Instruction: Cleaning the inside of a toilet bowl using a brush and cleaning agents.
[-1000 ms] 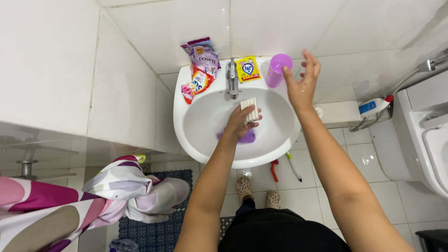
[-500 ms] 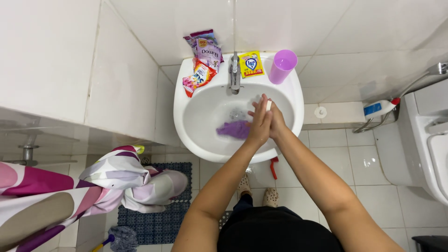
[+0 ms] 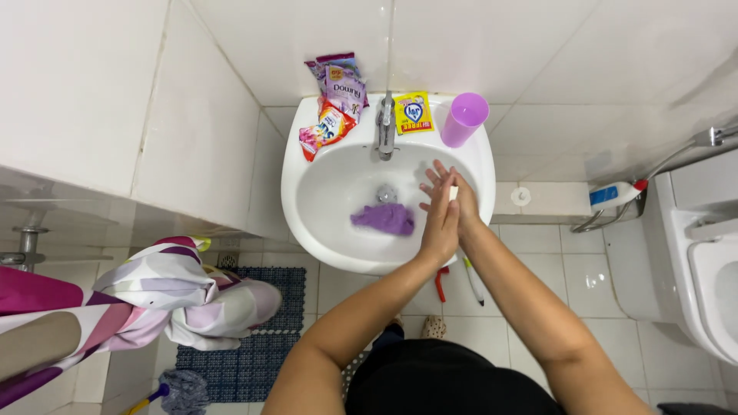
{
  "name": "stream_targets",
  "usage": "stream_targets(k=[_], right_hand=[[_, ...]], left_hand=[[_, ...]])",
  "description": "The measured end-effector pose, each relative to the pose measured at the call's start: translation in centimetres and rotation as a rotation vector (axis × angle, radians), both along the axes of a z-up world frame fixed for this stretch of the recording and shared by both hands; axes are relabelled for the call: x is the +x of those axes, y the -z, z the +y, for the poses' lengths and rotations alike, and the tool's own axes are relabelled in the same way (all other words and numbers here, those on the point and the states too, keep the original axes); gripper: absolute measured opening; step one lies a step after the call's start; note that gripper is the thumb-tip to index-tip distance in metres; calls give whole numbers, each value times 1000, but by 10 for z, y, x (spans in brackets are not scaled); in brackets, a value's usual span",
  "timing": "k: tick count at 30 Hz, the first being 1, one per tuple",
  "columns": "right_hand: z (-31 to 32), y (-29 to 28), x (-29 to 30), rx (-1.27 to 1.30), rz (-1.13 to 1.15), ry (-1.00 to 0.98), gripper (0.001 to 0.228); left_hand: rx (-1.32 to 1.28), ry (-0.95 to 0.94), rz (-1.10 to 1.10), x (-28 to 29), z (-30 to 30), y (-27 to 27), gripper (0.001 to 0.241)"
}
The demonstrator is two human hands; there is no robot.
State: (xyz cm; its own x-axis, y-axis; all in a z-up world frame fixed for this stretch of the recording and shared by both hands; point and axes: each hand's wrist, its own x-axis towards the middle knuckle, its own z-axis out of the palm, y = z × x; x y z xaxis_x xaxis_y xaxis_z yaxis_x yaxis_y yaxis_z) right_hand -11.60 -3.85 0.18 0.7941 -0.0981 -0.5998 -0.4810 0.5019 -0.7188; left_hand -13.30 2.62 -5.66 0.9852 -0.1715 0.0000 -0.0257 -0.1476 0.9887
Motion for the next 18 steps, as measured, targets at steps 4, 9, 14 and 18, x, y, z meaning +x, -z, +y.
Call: stream_targets(k=[4, 9, 14, 18], right_hand=[[-11, 90, -15, 74, -339, 19, 55], [-27, 70, -11, 116, -152, 158, 53], [-24, 50, -9, 128, -125, 115, 53], [-5, 65, -32, 122, -170, 104, 48]], left_hand=[[-27, 1, 13, 11, -11, 39, 49], [29, 85, -76, 15, -20, 53, 57], [58, 22, -128, 11, -25, 45, 56], [-16, 65, -39, 5, 0, 22, 48]])
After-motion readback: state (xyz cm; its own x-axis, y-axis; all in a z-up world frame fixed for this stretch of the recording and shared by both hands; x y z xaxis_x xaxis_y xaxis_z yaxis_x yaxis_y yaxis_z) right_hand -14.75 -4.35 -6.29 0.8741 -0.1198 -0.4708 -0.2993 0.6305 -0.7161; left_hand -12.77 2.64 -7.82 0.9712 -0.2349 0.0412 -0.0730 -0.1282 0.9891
